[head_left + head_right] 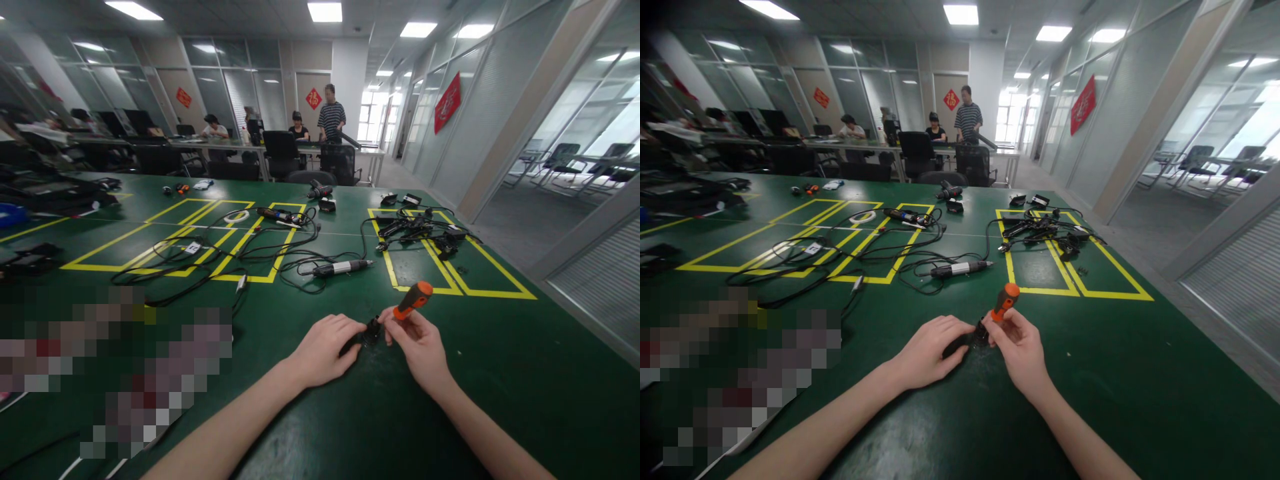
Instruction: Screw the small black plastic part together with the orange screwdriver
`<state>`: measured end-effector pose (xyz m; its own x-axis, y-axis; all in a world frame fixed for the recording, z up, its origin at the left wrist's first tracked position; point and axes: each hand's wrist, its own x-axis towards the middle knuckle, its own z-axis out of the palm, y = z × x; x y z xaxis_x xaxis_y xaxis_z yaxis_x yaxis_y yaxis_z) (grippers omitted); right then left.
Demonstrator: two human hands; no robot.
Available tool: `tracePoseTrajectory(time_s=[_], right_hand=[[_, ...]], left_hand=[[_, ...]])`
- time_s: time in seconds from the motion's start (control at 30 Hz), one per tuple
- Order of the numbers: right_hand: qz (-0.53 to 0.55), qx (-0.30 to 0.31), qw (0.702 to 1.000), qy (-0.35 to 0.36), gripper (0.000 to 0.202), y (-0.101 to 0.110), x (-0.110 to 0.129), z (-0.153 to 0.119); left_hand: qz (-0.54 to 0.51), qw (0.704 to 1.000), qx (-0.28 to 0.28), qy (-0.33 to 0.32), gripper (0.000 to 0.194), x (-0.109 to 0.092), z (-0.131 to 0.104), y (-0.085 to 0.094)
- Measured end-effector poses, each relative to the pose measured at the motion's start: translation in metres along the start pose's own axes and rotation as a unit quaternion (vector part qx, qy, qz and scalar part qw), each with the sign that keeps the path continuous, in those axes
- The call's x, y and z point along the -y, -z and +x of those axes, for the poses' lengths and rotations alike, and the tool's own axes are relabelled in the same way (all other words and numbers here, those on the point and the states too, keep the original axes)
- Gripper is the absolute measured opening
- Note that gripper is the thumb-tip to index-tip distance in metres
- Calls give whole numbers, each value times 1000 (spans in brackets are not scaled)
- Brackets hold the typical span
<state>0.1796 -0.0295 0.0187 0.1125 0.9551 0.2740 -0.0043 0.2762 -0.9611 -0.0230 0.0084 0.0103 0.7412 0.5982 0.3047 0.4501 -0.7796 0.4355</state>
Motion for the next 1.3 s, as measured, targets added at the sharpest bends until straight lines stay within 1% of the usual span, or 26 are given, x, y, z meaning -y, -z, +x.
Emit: tracePoseTrajectory(time_s=[0.13,0.3,0.4,0.5,0.8,1.13,1.3], right_hand=[[-35,28,999,19,14,2,0,-1],[-21,51,998,27,13,0,-1,-5],[-15,43,999,21,11,-1,-1,-7],[-18,30,999,11,13,-2,-2,-7],[-4,4,1000,17,14,-1,-2,-3],[-14,4,1000,12,15,-2,-2,-7],[-14,0,1000,23,16,0,-2,-4]], left_hand=[[-1,1000,-2,2,29,0,0,0],[-3,1000,0,1,29,-1,1,1],[1,1000,-1,-1,27,-2,1,2],[1,1000,-5,0,27,-1,1,1],[5,1000,1,-1,28,-2,1,2],[-1,1000,-6,-1,27,-2,0,1],[-1,1000,-6,-1,28,-1,0,2]])
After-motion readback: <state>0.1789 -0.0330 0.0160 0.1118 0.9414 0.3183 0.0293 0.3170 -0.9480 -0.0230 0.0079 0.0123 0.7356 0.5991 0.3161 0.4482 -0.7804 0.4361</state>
